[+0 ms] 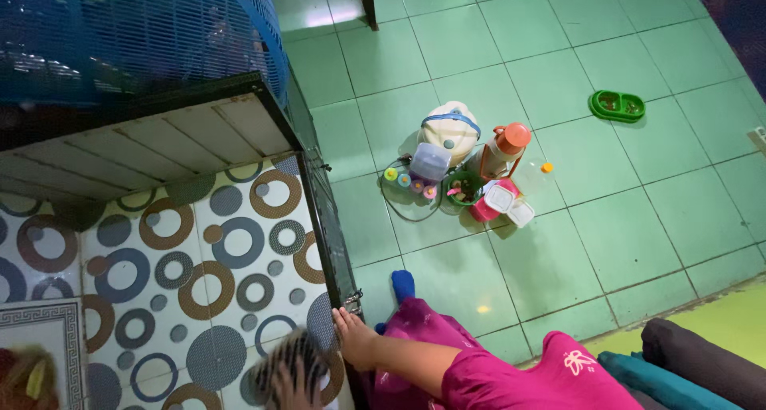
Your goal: The person scrubs a tiled surface with a patterned mat using a small brush held in the right hand. They move the brush back and forth across the tiles, occasionally adjusting their position to reach different areas.
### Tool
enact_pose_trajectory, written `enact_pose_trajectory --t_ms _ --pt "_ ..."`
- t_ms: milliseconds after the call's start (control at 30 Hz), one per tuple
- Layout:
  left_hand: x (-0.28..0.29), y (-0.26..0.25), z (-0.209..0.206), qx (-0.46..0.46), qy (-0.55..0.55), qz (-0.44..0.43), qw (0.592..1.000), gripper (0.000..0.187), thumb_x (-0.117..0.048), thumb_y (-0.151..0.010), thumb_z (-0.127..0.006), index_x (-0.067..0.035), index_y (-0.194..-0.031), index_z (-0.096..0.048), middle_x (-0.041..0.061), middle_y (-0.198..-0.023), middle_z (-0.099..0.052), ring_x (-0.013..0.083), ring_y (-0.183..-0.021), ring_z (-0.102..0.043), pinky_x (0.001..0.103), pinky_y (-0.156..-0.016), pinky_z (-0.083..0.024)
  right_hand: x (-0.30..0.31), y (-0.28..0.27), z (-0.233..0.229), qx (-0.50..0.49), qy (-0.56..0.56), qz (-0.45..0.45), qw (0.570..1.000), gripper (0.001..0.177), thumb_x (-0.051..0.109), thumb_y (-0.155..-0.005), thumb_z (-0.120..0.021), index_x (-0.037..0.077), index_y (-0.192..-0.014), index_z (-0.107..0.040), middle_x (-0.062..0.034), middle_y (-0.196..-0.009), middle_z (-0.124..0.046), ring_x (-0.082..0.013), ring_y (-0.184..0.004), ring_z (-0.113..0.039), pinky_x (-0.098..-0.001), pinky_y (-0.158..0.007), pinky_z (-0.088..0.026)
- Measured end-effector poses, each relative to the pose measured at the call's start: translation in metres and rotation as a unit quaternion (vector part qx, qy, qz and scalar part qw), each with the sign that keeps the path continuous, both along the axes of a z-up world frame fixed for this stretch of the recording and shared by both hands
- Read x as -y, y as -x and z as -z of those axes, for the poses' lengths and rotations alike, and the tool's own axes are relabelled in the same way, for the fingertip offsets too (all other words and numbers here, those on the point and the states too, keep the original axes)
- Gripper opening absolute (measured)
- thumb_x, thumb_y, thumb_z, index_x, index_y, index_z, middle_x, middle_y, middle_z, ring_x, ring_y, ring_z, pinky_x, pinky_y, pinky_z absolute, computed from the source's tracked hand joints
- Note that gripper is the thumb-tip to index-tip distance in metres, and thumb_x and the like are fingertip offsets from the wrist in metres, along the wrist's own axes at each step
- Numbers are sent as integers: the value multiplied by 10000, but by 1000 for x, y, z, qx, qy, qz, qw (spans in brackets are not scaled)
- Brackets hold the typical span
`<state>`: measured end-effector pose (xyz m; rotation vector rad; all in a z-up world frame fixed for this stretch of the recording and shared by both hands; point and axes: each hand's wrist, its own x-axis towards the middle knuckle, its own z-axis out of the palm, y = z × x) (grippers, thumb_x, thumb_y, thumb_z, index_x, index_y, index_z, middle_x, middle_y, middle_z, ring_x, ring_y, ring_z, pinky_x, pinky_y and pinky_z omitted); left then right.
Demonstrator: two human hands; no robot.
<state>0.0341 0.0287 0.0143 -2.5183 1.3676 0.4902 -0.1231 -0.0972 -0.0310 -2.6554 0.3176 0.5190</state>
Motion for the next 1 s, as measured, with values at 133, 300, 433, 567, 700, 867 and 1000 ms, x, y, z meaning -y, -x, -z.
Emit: enact_pose_trajectory --t_ms 133,300,433,567,700,867,1000 --pt "-20 -14 -8 20 -113 -47 992 759 -571 -946 -459 -324 -1614 -195 114 -1702 -106 399 -1554 -100 702 -1173 -143 -7 -5 10 -11 22 13 1000 760 327 -937 -542 -214 -1445 -377 -453 -1604 -93 -598 -1502 -103 -609 -1193 -168" --pt "-37 -27 -11 28 -104 -91 990 769 -616 -952 -409 -335 -1622 -157 132 -1710 -79 431 -1558 -64 743 -1138 -132 1 0 -17 -38 28 -27 999 823 323 -891 -608 -229 -1458 -383 -479 -1611 -116 -610 -1511 -115 -608 -1212 -176" --pt "15 -63 14 22 -16 -97 995 778 -652 -956 -369 -344 -1628 -127 146 -1716 -58 456 -1561 -36 777 -1110 -123 4 -4 -26 -44 25 -26 998 838 329 -855 -630 -230 -1437 -404 -476 -1592 -141 -615 -1502 -124 -609 -1202 -184" --pt "102 -102 44 -2 60 -23 998 783 -641 -947 -383 -374 -1640 -136 110 -1718 -13 471 -1546 -59 770 -1136 -123 4 -2 -23 32 36 1 999 794 349 -911 -601 -254 -1400 -437 -492 -1566 -190 -637 -1487 -167 -631 -1203 -200" --pt "174 -112 40 -72 -31 -79 994 753 -613 -976 -424 -370 -1625 -131 77 -1726 26 410 -1572 1 767 -1154 -81 6 2 -23 -29 44 -70 996 796 331 -920 -594 -263 -1416 -408 -489 -1561 -223 -644 -1492 -170 -627 -1222 -204" --pt "147 -43 3 -86 -35 49 994 726 -468 -995 -521 -356 -1609 -151 48 -1709 -25 345 -1551 -41 698 -1200 -52 11 -2 -5 -13 17 -43 999 823 296 -857 -605 -248 -1428 -368 -488 -1560 -162 -599 -1464 -168 -578 -1190 -224" --pt "35 20 -29 -98 66 42 992 755 -423 -934 -631 -319 -1602 -294 80 -1685 -212 363 -1557 -170 666 -1202 -111 21 5 -5 -10 -31 -58 998 652 237 -887 -576 -194 -1365 -469 -440 -1570 -176 -591 -1512 -168 -573 -1234 -214"
